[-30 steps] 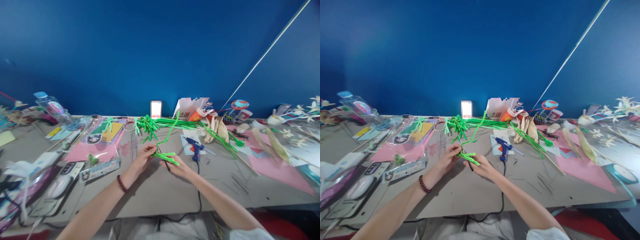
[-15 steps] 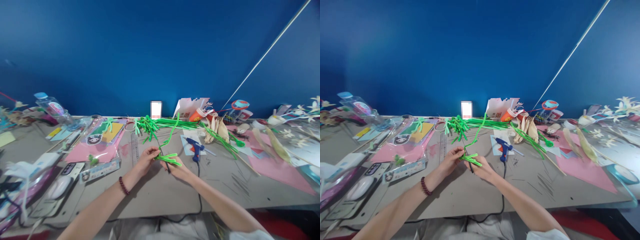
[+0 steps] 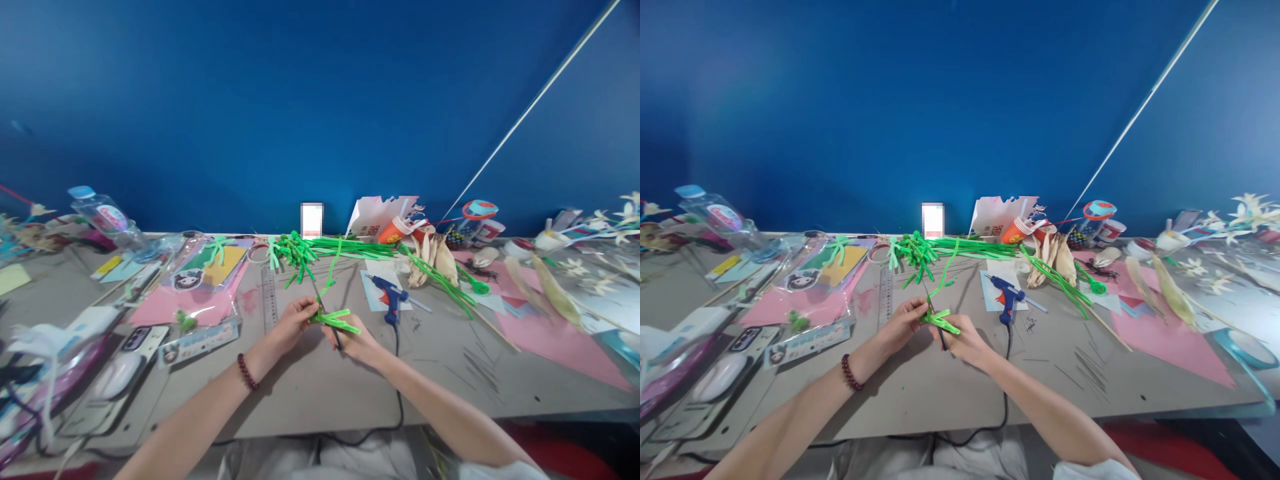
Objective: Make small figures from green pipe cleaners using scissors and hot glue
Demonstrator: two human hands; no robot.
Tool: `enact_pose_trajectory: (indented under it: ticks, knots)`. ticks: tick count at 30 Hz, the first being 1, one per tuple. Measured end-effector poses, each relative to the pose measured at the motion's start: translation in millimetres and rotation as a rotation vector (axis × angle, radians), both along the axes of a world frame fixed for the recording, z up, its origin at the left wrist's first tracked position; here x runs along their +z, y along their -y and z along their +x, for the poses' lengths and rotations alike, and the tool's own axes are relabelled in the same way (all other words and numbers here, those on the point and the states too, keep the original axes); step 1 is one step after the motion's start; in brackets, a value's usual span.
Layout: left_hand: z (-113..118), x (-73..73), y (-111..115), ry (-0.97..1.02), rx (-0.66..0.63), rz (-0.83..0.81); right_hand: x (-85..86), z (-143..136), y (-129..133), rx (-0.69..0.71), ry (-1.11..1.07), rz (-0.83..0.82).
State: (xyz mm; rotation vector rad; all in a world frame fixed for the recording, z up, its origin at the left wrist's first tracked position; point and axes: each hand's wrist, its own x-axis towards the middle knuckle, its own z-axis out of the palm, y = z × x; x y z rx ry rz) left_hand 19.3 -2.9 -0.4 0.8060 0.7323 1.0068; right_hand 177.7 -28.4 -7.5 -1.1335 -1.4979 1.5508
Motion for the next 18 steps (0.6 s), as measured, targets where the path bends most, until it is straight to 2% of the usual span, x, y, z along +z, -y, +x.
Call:
enact_pose_trajectory:
  ticks: [3,5,9,12,18]
  knots:
    - [0,1.4,1,0.003,-0.021,-0.007,-2.5,-4,0,-0.021,-0.159,-0.144]
    - [0,2.7,1,0.017,-0.023,-0.010,-2.2,-5,0,-0.021,-0.122,-0.123]
    - [-1,3.7,0,0.063,0.014,-0.010,3.1,1,-3,-0.062,0.067,-0.001]
    - [-3,1.3,-3,0.055,0.093,-0.052,5.2,8,-10,-0.128,0.175,0.098]
    - [-12,-1.2,-13,0.023,0.293,-0.102,3.4,23,-22,-0.247,0.583,0.515]
